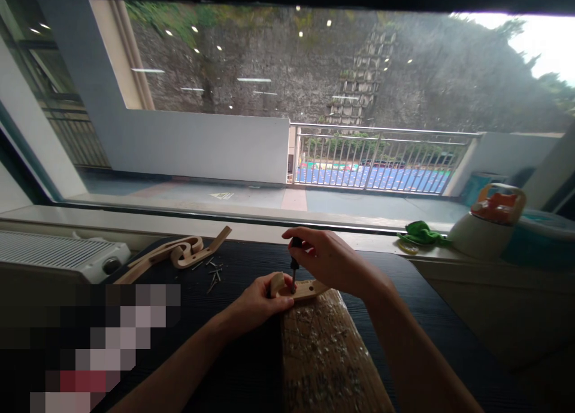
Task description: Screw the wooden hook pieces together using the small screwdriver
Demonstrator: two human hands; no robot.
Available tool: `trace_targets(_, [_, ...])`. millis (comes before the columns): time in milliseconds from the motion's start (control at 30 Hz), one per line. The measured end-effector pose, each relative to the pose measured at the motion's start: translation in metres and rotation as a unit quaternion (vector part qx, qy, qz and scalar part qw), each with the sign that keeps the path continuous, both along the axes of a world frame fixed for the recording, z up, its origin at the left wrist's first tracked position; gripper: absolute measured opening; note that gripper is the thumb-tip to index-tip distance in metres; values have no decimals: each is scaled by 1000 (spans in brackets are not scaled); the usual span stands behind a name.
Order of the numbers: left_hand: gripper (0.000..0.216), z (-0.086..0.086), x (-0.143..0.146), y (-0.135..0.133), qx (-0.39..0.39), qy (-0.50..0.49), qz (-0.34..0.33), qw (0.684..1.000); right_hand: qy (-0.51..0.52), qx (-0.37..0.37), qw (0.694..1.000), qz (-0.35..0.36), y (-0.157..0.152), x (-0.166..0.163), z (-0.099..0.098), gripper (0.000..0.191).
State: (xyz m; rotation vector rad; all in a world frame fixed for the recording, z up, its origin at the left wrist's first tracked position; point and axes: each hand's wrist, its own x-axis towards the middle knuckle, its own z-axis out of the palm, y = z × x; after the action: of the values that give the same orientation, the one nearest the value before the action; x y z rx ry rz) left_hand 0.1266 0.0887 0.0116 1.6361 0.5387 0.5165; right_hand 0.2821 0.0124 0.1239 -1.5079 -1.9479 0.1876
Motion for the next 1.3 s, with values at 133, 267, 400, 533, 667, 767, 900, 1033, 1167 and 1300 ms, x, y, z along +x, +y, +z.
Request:
trace_targets(133, [29,-1,-1,0,3,3,1,1000,-2,7,1000,18,-1,0,1,32])
trace_targets(267, [29,3,-1,-3,3,16,8,1000,-1,-16,1000,8,0,1,1,31])
trace_targets(400, [28,7,-1,-5,9,23,17,1000,-1,-11,1000,-12,1,1,0,30])
trace_targets(533, [29,7,-1,-5,10,14,14,1000,3,-12,1000,-23,2,2,-1,30])
trace_targets(667, [28,10,-1,-7,-1,8,12,1000,3,-12,1000,-21,3,2,-2,33])
trace_targets(767, [26,13,-1,-8,-14,2,11,1000,11,-14,1000,-4,4,0,-4,34])
trace_targets(900, [23,12,0,-8,-13,-3,10,1000,0,-14,1000,-4,4,0,-4,29])
trace_targets(1033, [24,10,-1,-7,-9,2,14,1000,6,-20,1000,-19,4,3,-4,25])
trace_targets(1167, [24,12,-2,-8,-17,0,13,1000,10,-26,999,-25,5,4,-5,24])
trace_targets(1300, [24,12,-2,-8,-16,-1,9,1000,4,-26,999,-29,5,3,-5,24])
